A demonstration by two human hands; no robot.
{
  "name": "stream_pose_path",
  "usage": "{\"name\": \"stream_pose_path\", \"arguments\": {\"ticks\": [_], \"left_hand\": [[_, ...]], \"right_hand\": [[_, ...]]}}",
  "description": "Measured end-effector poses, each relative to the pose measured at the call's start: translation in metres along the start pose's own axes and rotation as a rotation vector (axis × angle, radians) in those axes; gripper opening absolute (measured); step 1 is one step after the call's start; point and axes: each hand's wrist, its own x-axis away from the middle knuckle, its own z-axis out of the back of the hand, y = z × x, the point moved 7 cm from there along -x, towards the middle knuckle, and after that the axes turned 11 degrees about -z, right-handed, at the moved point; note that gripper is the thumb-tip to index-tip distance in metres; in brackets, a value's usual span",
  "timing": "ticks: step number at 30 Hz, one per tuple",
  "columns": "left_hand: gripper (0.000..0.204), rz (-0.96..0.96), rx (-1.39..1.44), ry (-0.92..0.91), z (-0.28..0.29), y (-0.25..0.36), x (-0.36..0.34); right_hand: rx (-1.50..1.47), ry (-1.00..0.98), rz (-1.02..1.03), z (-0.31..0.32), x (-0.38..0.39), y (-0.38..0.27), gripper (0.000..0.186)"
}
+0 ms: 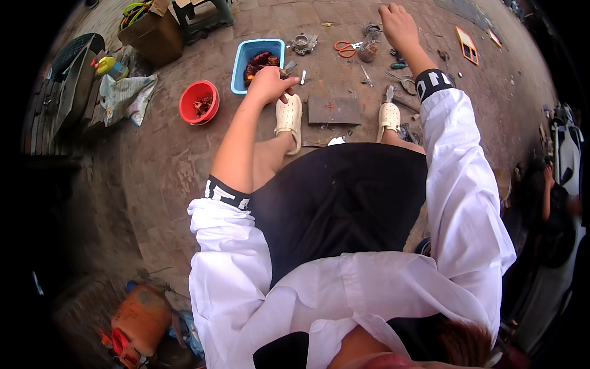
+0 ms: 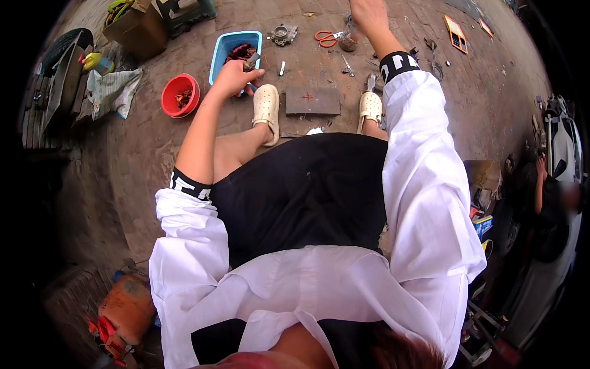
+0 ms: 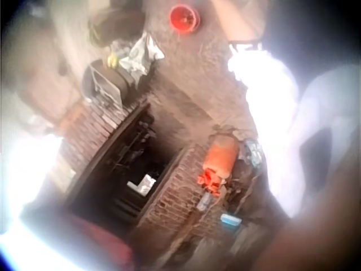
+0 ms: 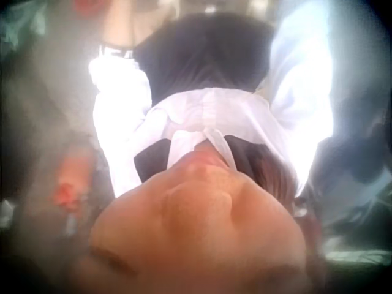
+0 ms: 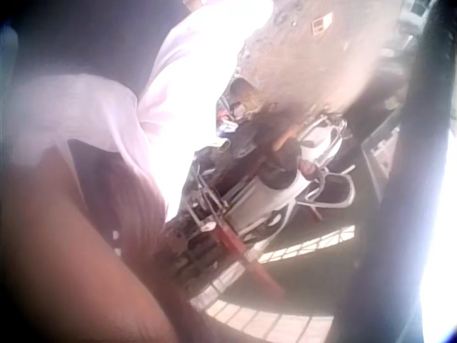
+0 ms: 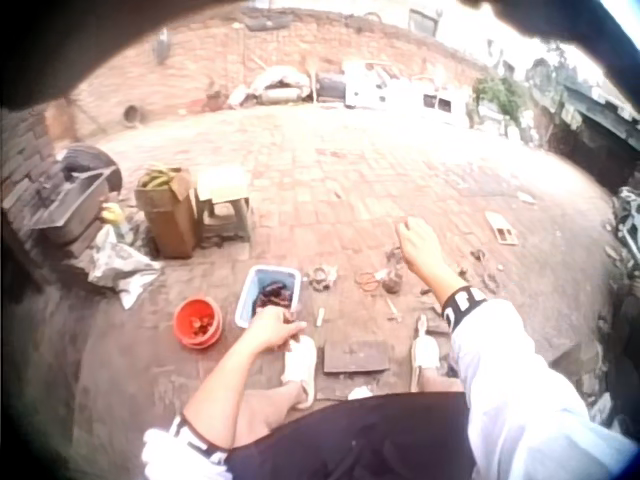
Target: The person sits on the floor and manipulates small metal components, using pliers to adjust a piece and a hammer to tap a cylindrical part. They repeatedly pick up, inspect, and reposition the parts while working in a cluttered workshop area.
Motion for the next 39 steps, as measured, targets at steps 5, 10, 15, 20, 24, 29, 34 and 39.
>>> {"name": "stream_pose_path", "arguments": {"ticks": [5,10,15,20,24,29,34,39], "left_hand": [[0.032,-0.04,-0.187,-0.099,-0.024,0.025,-0.008],[0.033,-0.102,-0.276,-0.115,-0.04,0.03,-0.024],[0.03,-0.209,-0.14,-0.102,-0.057,0.023,-0.036],[0.026,-0.282,-0.259,-0.042,-0.054,0.031,-0.037],[0.024,-0.453,-0.335,0.154,-0.051,0.044,-0.042],[0.022,-0.483,-0.306,0.092,-0.059,0.062,-0.044],[0.024,-0.689,-0.176,0.057,-0.065,0.067,-0.046],[0.023,-0.068,0.233,0.067,-0.001,-0.045,-0.04]], "right_hand": [[-0.223,-0.282,-0.124,-0.064,0.08,-0.022,0.059],[-1.185,-0.516,-0.352,-0.02,0.117,-0.068,0.048],[-1.332,-0.755,-0.469,-0.004,0.147,-0.111,0.039],[-1.315,-0.706,-0.457,0.012,0.141,-0.115,0.036],[-1.575,-0.745,-0.639,0.01,0.136,-0.111,0.031],[-1.716,-0.745,-0.722,-0.005,0.133,-0.098,0.029],[-1.581,-0.696,-0.693,0.005,0.136,-0.086,0.027],[-2.018,-0.199,-1.034,-0.038,0.153,0.063,0.026]]}}
